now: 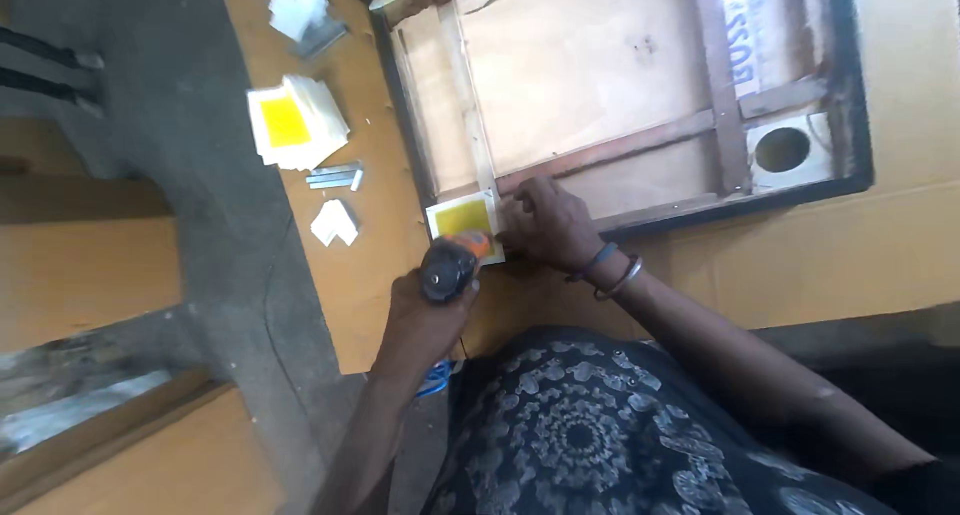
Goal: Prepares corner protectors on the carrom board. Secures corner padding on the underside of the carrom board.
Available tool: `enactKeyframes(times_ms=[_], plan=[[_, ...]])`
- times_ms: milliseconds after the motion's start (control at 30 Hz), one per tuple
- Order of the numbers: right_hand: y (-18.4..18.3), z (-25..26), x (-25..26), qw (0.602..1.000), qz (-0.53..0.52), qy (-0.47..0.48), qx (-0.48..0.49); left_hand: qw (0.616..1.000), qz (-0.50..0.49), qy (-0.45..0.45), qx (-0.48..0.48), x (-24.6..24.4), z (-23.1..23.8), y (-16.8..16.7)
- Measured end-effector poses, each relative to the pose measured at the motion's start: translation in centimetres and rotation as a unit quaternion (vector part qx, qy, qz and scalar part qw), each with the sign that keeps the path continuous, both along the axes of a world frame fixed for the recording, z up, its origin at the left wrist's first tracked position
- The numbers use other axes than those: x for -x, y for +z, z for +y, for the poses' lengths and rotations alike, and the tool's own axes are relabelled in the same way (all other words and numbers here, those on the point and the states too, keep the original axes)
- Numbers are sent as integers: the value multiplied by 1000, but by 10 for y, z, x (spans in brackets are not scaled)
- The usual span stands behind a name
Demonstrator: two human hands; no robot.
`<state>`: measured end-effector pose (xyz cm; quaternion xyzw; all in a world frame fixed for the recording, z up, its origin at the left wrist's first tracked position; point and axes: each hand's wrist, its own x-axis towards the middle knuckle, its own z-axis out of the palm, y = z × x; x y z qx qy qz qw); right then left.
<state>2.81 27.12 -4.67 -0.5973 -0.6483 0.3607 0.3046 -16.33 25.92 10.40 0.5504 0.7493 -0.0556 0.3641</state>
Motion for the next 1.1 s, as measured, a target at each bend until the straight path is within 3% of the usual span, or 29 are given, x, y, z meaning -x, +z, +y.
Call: enactKeyframes(times_ms=[133,333,433,533,700,767,933,1100], plan=[[1,1,1,1000,2,3,2,1000,-8,-6,12,1,-28,-6],[-4,4,1,999,-11,4,-32,1000,-17,-14,-6,6,-34,-12],[6,6,2,999,-36,26,18,997,-28,69,7,32,-39,-5],[39,20,15,990,-46,66,119,979,-48,188,-66,80,-52,-22],[56,119,111,996,20,85,-7,966,0,250,-56,137,-57,-80],[67,173,161,997,14,81,-12,966,-6,252,-48,145,-59,-84],[63,272,257,986,-112,21,125,967,-31,253,-11,151,-59,-80],[52,282,272,972,-173,-5,160,970,-57,235,-10,159,-63,-80]])
